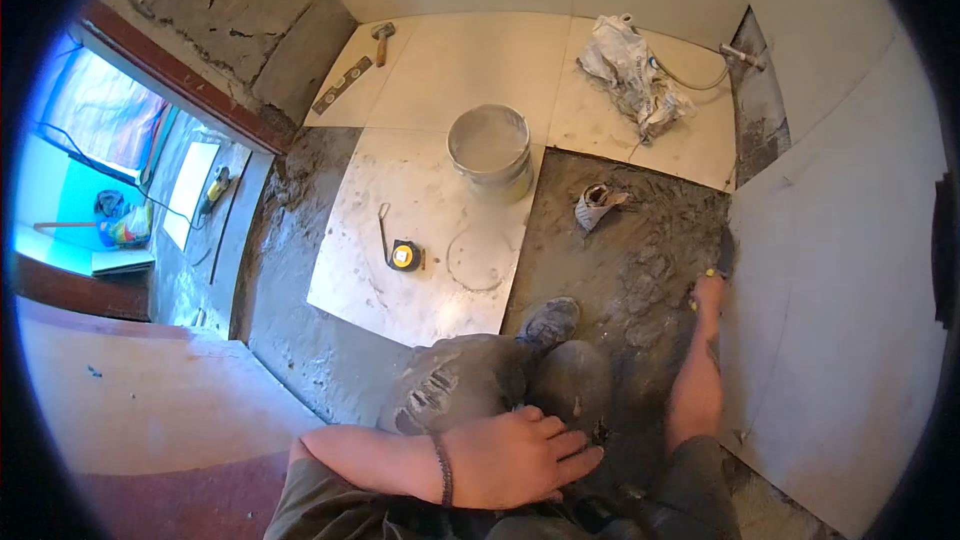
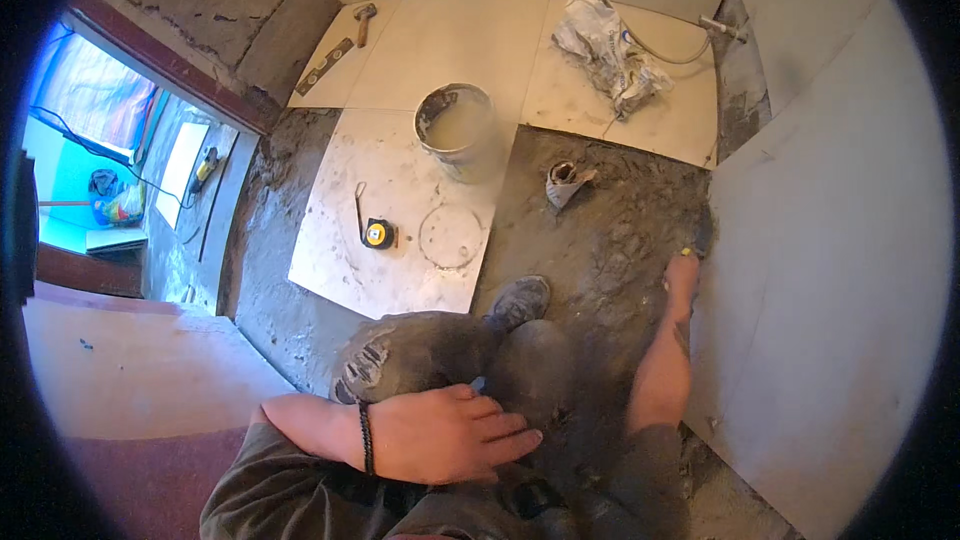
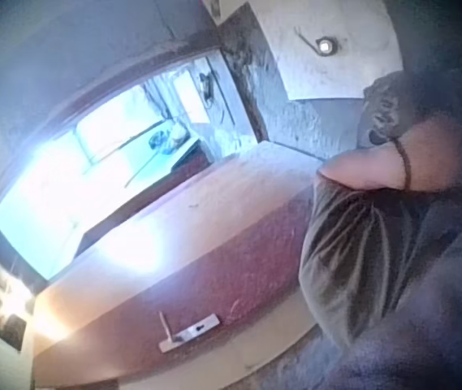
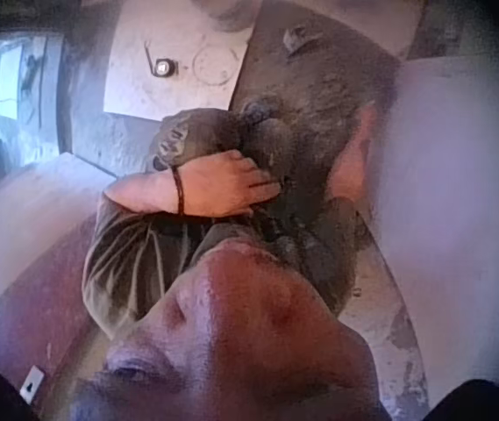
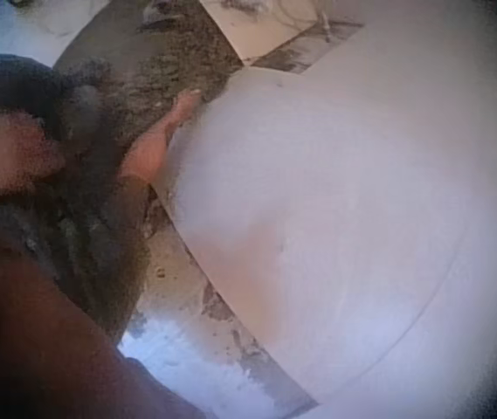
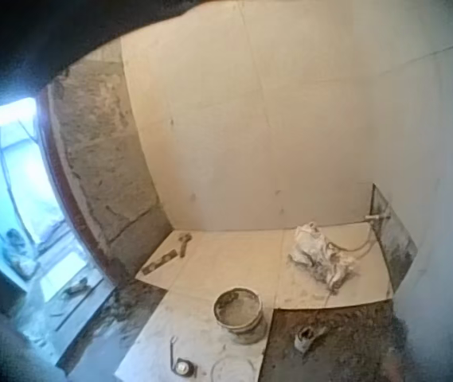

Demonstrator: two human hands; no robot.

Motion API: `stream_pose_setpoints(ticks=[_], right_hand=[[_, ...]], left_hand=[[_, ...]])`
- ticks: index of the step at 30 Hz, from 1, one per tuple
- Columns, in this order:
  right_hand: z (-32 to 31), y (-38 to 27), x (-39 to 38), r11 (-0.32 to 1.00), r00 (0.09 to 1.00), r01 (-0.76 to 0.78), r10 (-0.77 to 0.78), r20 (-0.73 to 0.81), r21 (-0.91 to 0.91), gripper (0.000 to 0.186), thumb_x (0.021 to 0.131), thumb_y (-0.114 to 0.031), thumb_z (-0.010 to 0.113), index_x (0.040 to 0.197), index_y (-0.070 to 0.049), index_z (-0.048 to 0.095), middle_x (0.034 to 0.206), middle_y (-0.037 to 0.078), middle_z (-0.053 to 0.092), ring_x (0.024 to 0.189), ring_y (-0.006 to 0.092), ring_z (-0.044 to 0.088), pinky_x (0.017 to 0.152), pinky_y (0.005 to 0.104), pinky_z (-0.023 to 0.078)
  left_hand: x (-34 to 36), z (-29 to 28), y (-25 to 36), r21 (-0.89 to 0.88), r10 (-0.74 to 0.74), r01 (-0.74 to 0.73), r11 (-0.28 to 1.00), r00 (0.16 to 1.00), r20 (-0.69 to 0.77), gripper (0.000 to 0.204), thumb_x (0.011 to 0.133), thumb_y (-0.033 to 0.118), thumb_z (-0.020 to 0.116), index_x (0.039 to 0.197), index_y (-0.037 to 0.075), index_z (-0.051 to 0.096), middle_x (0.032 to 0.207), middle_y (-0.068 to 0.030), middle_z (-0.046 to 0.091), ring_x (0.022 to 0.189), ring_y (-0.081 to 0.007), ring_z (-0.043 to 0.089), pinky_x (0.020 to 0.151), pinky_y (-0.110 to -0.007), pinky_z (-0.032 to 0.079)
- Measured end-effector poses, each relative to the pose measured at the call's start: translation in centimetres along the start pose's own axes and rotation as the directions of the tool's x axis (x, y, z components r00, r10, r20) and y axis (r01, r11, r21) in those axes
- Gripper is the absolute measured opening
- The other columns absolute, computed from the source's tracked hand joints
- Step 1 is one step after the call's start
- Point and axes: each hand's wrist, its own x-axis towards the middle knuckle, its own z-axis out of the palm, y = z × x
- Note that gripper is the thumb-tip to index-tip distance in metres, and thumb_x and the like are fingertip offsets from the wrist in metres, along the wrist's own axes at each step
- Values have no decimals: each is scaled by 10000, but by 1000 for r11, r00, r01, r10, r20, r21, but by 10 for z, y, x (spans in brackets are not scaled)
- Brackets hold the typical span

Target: The person spreads mortar onto a concrete floor using a trowel, while holding a measuring tape and pencil in their other hand.

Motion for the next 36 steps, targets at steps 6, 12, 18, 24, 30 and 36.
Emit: stream_pose_setpoints(ticks=[6,12,18,24,30,36], right_hand=[[-66,-112,-83,979,973,-201,203,113,-33,358,872,-162,530,1159,52,527,858,225,628,737,367,619,649,439,493],[-92,-177,-127,982,972,-188,189,141,-19,458,876,-232,520,1274,-8,494,1168,289,554,1106,367,544,920,421,424],[-88,-183,-144,976,935,-213,218,279,-48,397,840,-237,581,1127,37,556,1013,285,603,970,449,572,831,488,455],[-108,-176,-141,865,775,-478,333,537,154,168,856,-161,581,875,4,563,685,155,595,564,274,599,482,418,473],[-161,-164,-182,833,749,-477,219,626,279,160,851,-186,617,834,-49,536,513,46,485,384,169,451,355,329,374],[-200,-159,-189,929,788,-358,245,565,97,240,852,-223,640,821,-5,544,590,90,566,448,180,541,428,350,432]], left_hand=[[2,-2,-1,-5,-52,52,999,998,-44,557,822,360,598,1259,37,473,1120,-101,562,945,-222,563,791,-327,444],[4,1,8,20,-27,28,999,999,-29,546,828,368,590,1250,43,470,1095,-82,573,943,-223,574,791,-338,448],[5,4,21,41,38,-32,999,984,-171,496,844,355,578,1218,38,502,1048,-78,592,906,-231,577,767,-348,452],[-32,43,69,-798,-40,-430,422,871,-490,447,979,312,435,1292,-7,442,1132,-149,594,952,-217,629,813,-330,517],[-78,110,92,-651,153,-48,-757,957,-248,580,974,236,432,1419,-31,171,1139,-269,544,849,-265,669,719,-343,582],[-72,57,51,-789,357,106,-605,922,-150,752,924,301,517,1451,34,51,1229,-325,461,874,-346,661,686,-385,596]])
